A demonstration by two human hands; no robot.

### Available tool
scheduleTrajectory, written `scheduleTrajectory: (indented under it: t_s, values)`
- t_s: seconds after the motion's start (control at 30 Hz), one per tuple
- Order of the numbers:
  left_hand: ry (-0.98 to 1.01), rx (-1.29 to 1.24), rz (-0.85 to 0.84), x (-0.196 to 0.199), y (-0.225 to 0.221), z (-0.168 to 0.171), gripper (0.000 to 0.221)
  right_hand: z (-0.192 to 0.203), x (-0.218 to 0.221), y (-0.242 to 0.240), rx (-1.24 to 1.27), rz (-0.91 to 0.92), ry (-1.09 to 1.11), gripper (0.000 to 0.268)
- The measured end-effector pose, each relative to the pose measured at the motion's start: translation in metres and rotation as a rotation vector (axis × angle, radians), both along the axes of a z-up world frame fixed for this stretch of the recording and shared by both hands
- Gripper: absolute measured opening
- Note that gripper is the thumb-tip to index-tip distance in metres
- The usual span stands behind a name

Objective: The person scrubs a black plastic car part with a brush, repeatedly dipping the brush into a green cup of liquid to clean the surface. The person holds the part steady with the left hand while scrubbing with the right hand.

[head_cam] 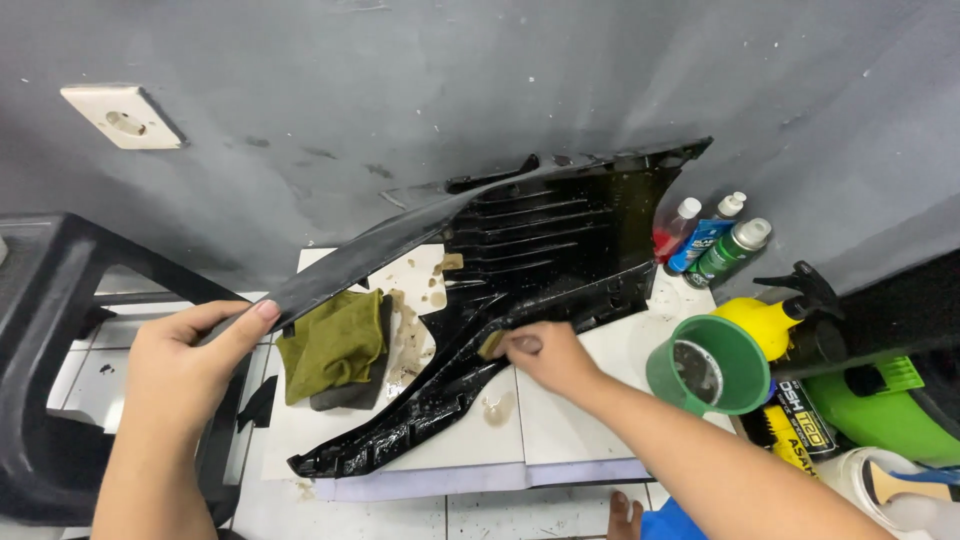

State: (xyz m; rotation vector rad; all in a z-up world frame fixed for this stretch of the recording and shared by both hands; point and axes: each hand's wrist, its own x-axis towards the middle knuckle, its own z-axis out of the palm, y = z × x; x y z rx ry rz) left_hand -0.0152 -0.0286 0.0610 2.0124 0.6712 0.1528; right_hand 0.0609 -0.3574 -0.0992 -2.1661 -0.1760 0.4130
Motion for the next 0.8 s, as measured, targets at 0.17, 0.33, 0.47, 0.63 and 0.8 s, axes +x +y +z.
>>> scheduleTrajectory:
  t_s: [0.17,0.33,0.47,0.63,0.8]
  values:
    - [0.008,0.010,-0.014,0.000,0.003,0.000,0.027,-0.021,-0.010,0.013,0.031,0.127,-0.044,0.020]
    - [0.035,0.013,0.006,-0.001,0.003,0.005,0.027,-0.039,0.043,-0.043,-0.127,-0.073,-0.147,0.027]
    - [-0.001,-0.012,-0.015,-0.002,0.003,0.006,0.025,-0.018,0.065,-0.086,-0.332,-0.322,-0.182,0.028]
    - [-0.018,0.009,-0.032,-0.001,0.003,0.004,0.026,-0.033,0.049,-0.068,-0.411,-0.299,-0.152,0.024]
    - [0.003,-0.005,0.010,-0.001,-0.003,0.008,0.027,-0.035,-0.001,-0.008,-0.074,0.170,-0.105,0.028]
